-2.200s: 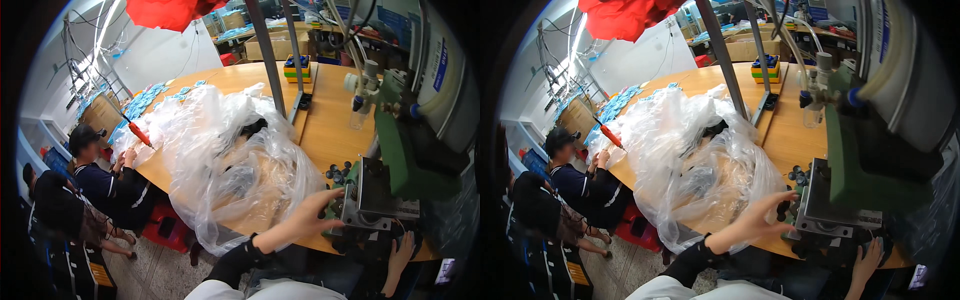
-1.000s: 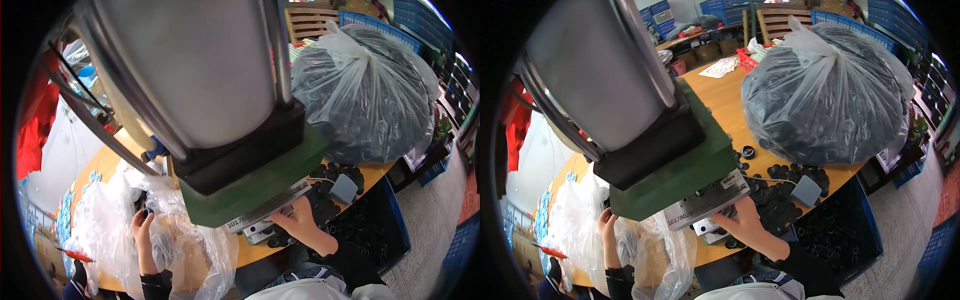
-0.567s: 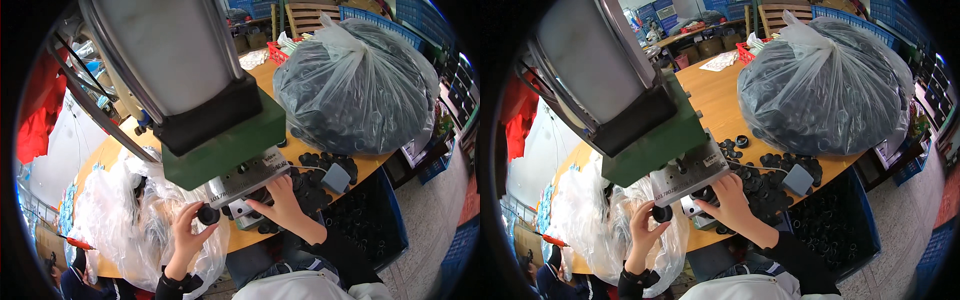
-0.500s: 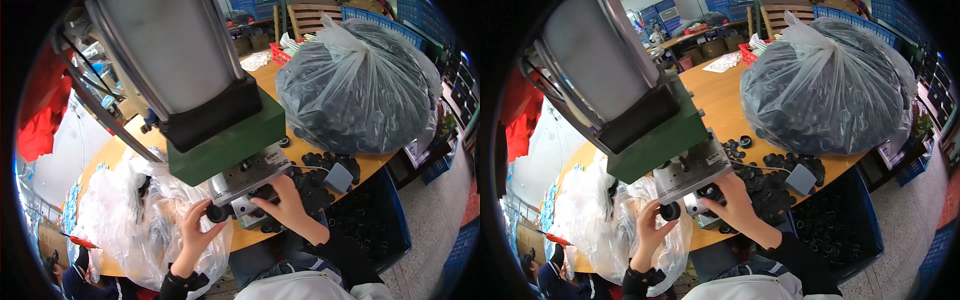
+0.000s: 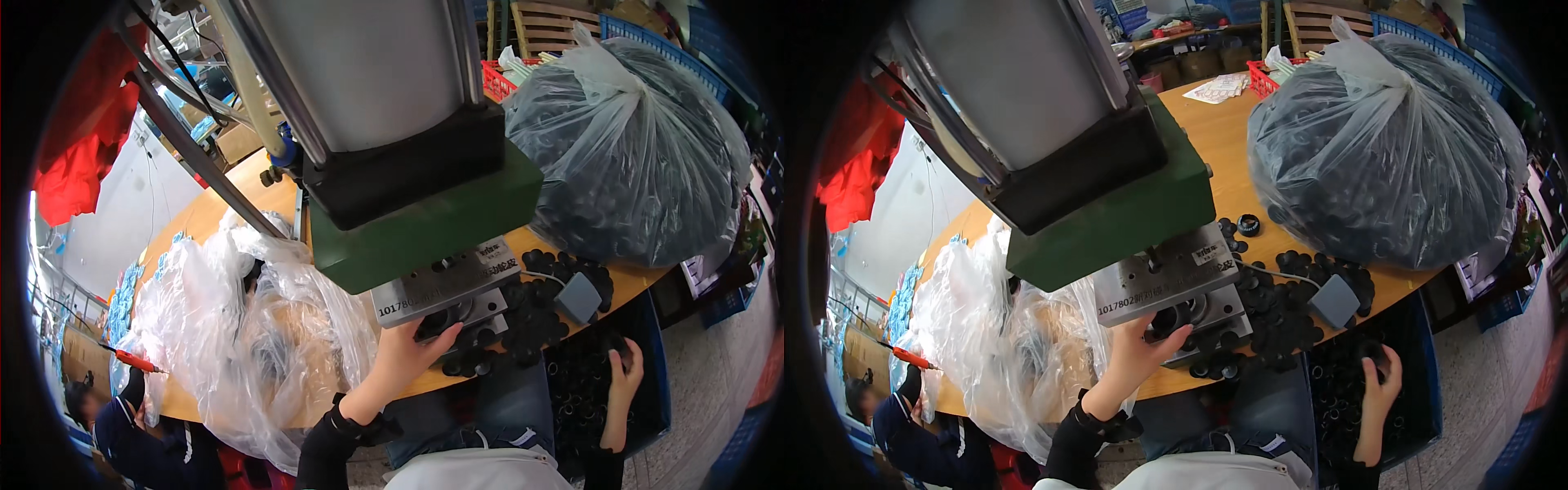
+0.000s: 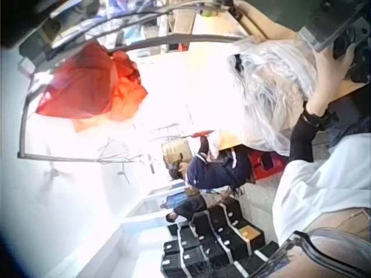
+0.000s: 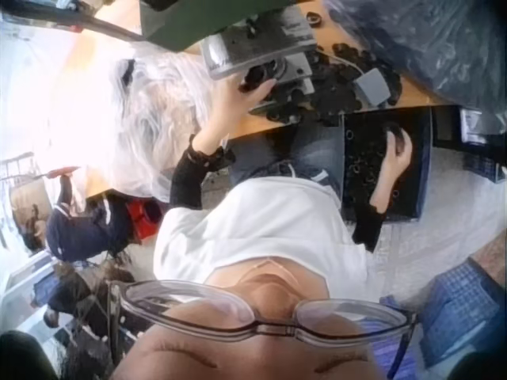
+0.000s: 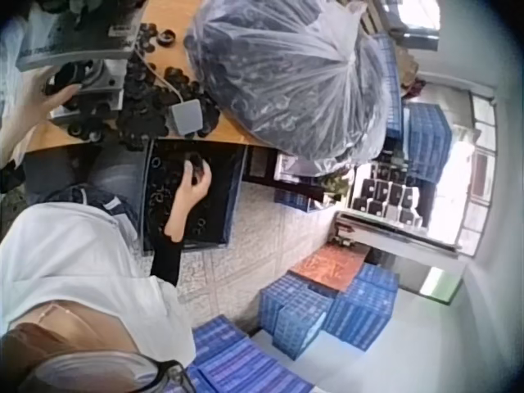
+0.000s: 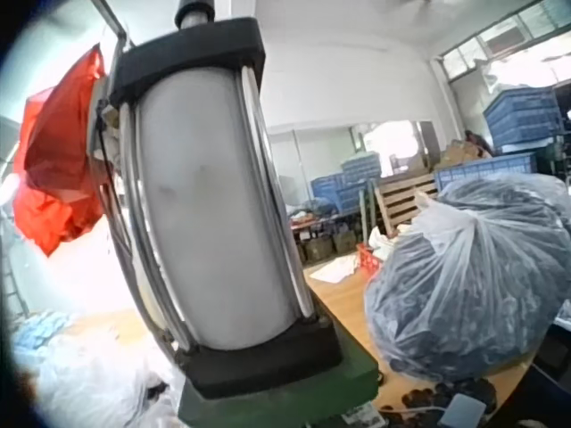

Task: The person repeatedly picks small black circular objects from a plastic bag and places them into a green machine. They operate a lever to process each object individually and then remove the finished items, placing them into a blue bin.

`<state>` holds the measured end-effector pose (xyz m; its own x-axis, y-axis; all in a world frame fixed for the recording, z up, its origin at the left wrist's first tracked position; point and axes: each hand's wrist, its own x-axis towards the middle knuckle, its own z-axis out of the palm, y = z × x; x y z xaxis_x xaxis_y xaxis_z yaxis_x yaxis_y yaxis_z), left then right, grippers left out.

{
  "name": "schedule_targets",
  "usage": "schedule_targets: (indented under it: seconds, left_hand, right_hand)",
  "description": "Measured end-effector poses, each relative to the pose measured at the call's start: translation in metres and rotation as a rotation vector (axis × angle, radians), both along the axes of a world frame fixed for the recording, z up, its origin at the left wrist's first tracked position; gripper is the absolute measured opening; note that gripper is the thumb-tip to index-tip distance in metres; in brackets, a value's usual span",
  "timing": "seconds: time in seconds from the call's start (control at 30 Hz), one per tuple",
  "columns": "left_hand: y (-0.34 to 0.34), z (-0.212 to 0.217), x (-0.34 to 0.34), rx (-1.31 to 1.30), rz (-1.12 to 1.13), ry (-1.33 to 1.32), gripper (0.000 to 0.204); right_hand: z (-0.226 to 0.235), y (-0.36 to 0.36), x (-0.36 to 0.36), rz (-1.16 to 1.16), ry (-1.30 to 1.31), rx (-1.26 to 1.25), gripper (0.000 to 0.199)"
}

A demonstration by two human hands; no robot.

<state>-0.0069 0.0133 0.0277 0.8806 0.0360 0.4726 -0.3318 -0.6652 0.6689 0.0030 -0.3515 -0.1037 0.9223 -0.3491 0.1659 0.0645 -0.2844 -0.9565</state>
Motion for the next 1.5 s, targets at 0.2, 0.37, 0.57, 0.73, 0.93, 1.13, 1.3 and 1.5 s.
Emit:
schedule_targets:
  seconds: [0.2, 0.37, 0.57, 0.73, 0.93, 1.13, 1.3, 1.5]
  left_hand:
    - [-0.003, -0.015, 0.006, -0.081, 0.061, -0.014, 0.033]
    - [-0.01, -0.022, 0.009, -0.258, 0.163, 0.195, 0.035]
    - [-0.012, -0.005, 0.015, -0.189, 0.142, 0.166, 0.032]
    - [-0.012, -0.023, 0.016, -0.158, 0.225, 0.144, 0.034]
    - [0.005, -0.022, 0.004, -0.165, 0.089, 0.06, 0.056]
    - [0.078, -0.031, -0.053, 0.109, 0.148, -0.079, 0.051]
    - [0.254, -0.085, -0.082, 0.08, 0.595, 0.055, 0.026]
    - [0.397, -0.112, -0.033, 0.261, 0.676, -0.03, 0.026]
  right_hand:
    - [-0.051, -0.049, -0.011, -0.283, 0.136, 0.036, 0.033]
    - [-0.118, -0.082, -0.017, -0.074, 0.456, -0.461, 0.05]
    - [-0.071, -0.038, 0.014, 0.037, 0.263, -0.585, 0.047]
    - [0.016, 0.046, 0.065, 0.268, -0.119, -0.737, 0.035]
    - [0.0, 0.077, 0.098, 0.471, -0.183, -1.086, 0.055]
    - [-0.019, 0.076, 0.091, 0.386, -0.137, -1.162, 0.06]
    - [0.021, 0.107, 0.075, 0.475, -0.017, -0.907, 0.056]
    - [0.068, 0.159, 0.044, 0.6, -0.304, -0.466, 0.042]
